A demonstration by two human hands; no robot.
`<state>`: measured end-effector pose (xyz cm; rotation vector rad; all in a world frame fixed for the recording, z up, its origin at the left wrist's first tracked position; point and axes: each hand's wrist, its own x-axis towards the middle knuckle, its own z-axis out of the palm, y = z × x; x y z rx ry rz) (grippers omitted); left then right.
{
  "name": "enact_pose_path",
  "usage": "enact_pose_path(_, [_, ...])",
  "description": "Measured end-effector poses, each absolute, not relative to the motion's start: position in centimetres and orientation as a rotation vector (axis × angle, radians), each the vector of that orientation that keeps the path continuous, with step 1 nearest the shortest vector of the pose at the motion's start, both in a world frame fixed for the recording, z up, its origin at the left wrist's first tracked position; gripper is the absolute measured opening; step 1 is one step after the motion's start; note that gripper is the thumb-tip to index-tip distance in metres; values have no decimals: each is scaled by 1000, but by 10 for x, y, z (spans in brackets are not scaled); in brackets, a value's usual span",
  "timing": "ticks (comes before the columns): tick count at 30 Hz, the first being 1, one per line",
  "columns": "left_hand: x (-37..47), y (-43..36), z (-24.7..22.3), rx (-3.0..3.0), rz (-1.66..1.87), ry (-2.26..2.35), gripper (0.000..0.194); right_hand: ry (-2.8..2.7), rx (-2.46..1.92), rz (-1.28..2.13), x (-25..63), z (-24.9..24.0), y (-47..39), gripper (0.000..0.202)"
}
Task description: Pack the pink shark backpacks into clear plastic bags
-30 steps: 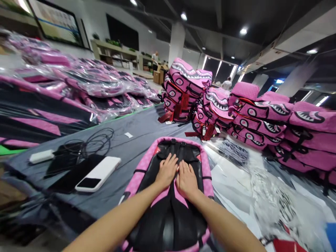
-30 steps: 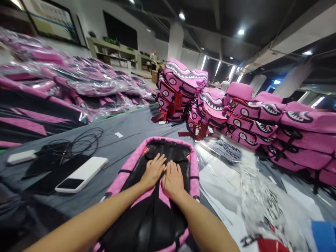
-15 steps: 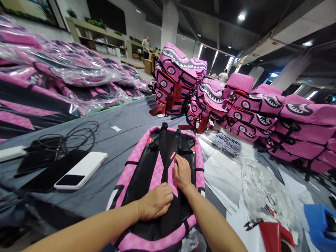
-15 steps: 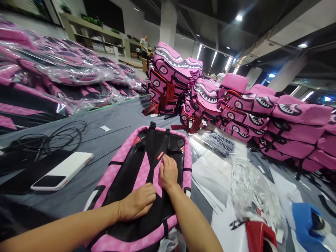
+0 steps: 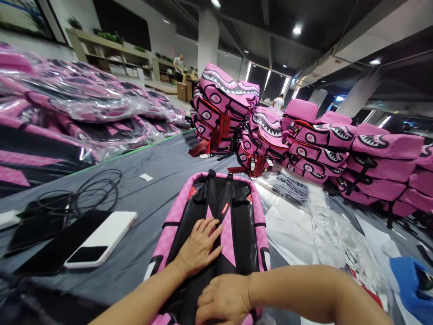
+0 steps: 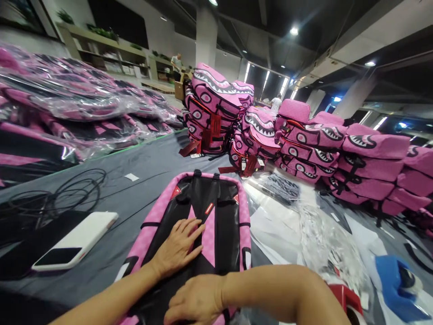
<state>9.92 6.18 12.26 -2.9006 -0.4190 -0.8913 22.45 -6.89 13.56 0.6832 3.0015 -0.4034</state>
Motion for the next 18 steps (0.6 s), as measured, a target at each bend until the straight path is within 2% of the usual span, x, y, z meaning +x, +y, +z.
enact_pose_path(3, [101, 62, 113, -2740, -1033, -536, 55, 2998, 578, -308, 229, 110, -60, 15])
enact_pose_path(10, [102, 56, 92, -2677, -1053, -689, 78, 2985, 742, -182, 220, 99, -71, 24])
enact_pose_path(12, [91, 43, 81, -2728, -1004, -677, 88, 3011, 945, -77, 215, 97, -78, 21])
enact_pose_path(15, [71, 18, 70, -2875, -834, -764, 90, 3031, 1421, 125, 224, 100, -73, 14])
enact_pose_path(17, [60, 4, 78, -3009, -665, -814, 94, 2955, 1822, 300, 241, 110, -55, 12])
enact_pose_path(18, [57, 1, 88, -3076, -579, -814, 97, 2897, 2009, 383, 252, 115, -43, 18])
